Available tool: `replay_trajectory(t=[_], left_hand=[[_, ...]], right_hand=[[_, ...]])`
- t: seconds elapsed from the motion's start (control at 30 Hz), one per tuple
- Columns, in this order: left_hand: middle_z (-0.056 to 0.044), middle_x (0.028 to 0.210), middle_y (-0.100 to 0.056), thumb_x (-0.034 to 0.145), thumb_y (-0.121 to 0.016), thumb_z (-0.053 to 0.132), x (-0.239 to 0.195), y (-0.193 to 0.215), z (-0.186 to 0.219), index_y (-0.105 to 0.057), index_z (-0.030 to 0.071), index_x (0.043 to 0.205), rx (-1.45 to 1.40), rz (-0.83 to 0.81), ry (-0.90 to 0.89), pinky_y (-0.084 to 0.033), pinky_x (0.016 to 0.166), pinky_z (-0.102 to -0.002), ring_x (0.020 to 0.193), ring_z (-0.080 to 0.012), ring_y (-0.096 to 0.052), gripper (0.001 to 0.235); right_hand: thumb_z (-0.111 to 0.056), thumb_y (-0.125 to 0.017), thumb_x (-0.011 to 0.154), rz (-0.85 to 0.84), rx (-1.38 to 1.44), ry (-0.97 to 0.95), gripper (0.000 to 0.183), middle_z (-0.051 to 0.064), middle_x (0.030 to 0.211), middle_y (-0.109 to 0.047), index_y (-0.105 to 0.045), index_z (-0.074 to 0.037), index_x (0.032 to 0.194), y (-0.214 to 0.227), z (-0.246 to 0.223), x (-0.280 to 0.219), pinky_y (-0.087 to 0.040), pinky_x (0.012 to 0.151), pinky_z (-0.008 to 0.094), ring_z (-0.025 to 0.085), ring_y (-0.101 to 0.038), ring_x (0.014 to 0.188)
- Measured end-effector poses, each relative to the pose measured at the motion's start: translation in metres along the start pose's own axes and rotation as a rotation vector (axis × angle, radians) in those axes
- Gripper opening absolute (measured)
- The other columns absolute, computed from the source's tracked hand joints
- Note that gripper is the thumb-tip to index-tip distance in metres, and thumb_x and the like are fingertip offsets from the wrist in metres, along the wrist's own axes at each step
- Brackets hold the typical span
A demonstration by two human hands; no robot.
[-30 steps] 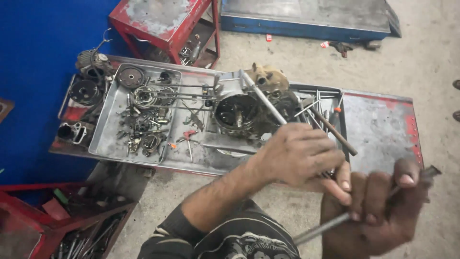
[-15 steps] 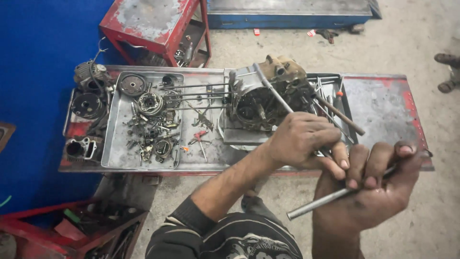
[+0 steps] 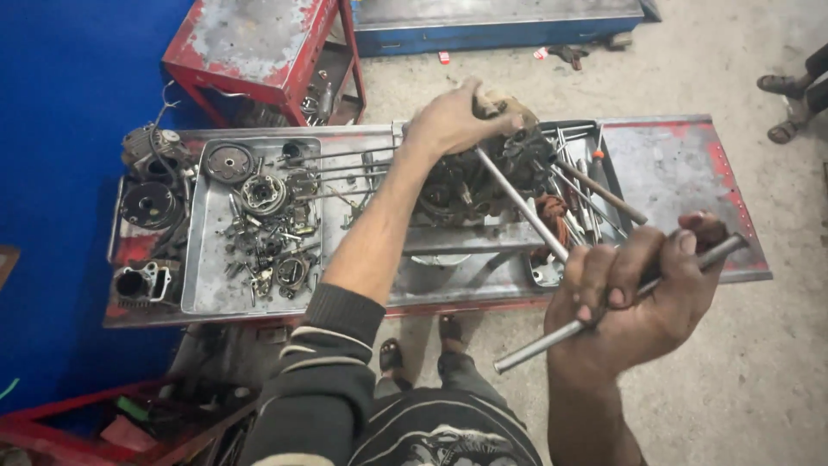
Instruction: Disassembling and inspecting a motorcycle engine crankcase using various hand tools on a workbench.
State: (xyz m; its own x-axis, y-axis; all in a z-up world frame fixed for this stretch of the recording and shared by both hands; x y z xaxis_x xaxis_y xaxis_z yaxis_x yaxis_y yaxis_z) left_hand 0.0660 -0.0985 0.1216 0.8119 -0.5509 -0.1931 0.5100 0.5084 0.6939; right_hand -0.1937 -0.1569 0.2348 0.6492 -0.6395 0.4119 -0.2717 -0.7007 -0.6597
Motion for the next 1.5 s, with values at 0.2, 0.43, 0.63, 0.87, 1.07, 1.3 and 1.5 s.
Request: replay_trajectory(t=[0.2, 0.43, 0.63, 0.87, 1.07, 1.3, 1.5], left_hand=[[0.005, 0.129, -0.068, 0.062, -0.06, 0.077, -0.012, 0.011, 0.0, -0.054, 0.032, 0.138, -0.016, 0.068, 0.101, -0.047, 0.097, -0.045, 0.116, -0.0205, -0.064, 0.089], [0.007, 0.118, -0.072, 0.062, -0.064, 0.074, -0.001, 0.006, -0.004, -0.065, 0.034, 0.125, -0.087, 0.109, 0.038, -0.051, 0.086, -0.039, 0.106, -0.012, -0.066, 0.075], [-0.006, 0.121, -0.072, 0.058, -0.078, 0.073, 0.005, 0.001, -0.019, -0.072, 0.035, 0.115, -0.197, 0.185, -0.042, -0.048, 0.099, -0.052, 0.12, -0.0321, -0.064, 0.069], [-0.001, 0.11, -0.075, 0.062, -0.078, 0.056, 0.007, -0.002, -0.013, -0.071, 0.023, 0.118, -0.319, 0.119, -0.045, -0.052, 0.075, -0.03, 0.09, -0.0114, -0.066, 0.065], [0.007, 0.092, -0.072, 0.062, -0.079, 0.06, 0.013, 0.003, -0.006, -0.077, 0.024, 0.105, -0.291, 0.216, -0.168, -0.047, 0.074, -0.026, 0.085, -0.0068, -0.063, 0.056], [0.003, 0.12, -0.073, 0.063, -0.071, 0.066, 0.002, 0.006, -0.009, -0.07, 0.025, 0.121, -0.211, 0.146, -0.057, -0.053, 0.085, -0.034, 0.101, -0.0114, -0.068, 0.071], [0.0, 0.126, -0.069, 0.072, -0.049, 0.075, 0.009, 0.007, -0.01, -0.067, 0.028, 0.121, -0.134, 0.15, -0.083, -0.048, 0.1, -0.05, 0.115, -0.0186, -0.066, 0.071]], right_hand=[[-0.011, -0.041, 0.111, -0.02, -0.087, 0.007, 0.011, -0.004, 0.057, -0.028, -0.05, -0.011, 0.117, -0.009, 0.0, -0.006, -0.027, 0.034, 0.022, 0.007, -0.027, 0.037], [0.003, -0.04, 0.095, 0.021, -0.21, -0.111, 0.026, -0.002, 0.054, -0.024, -0.037, -0.019, 0.109, -0.003, -0.003, -0.002, -0.023, 0.038, 0.026, 0.01, -0.028, 0.032], [-0.01, -0.035, 0.098, -0.182, -0.264, -0.156, 0.012, -0.006, 0.051, -0.022, -0.04, -0.021, 0.097, 0.011, 0.002, 0.007, -0.024, 0.04, 0.024, 0.009, -0.026, 0.03], [-0.007, -0.05, 0.08, -0.667, -0.635, -0.306, 0.018, 0.0, 0.089, -0.04, -0.044, -0.014, 0.095, 0.089, 0.028, -0.011, -0.025, 0.081, 0.031, 0.016, -0.038, 0.078], [-0.017, -0.043, 0.098, -1.732, -1.073, -0.276, 0.028, 0.001, 0.065, -0.062, -0.041, -0.014, 0.125, -0.065, 0.019, -0.009, -0.045, 0.039, 0.035, 0.022, -0.057, 0.044], [-0.002, -0.046, 0.092, -1.549, -1.296, 1.499, 0.027, 0.003, 0.078, -0.059, -0.069, -0.005, 0.105, -0.075, -0.031, -0.024, -0.051, 0.074, 0.033, 0.017, -0.06, 0.076], [-0.047, -0.054, 0.107, -0.984, -1.366, 1.922, 0.035, -0.008, 0.089, -0.074, -0.073, -0.02, 0.097, -0.042, -0.026, -0.017, -0.024, 0.112, 0.05, 0.016, -0.057, 0.1]])
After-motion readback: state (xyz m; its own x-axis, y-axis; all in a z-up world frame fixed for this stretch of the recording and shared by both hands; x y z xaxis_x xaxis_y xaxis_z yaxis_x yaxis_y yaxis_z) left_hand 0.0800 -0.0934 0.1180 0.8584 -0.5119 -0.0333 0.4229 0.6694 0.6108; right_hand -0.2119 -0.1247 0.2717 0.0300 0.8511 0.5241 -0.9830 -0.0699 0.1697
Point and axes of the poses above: each hand's wrist, its own x-axis towards the middle knuckle, its own y-axis out of the back of the hand, z = x × y, the point moved 6 cm from there along x, towards the middle knuckle
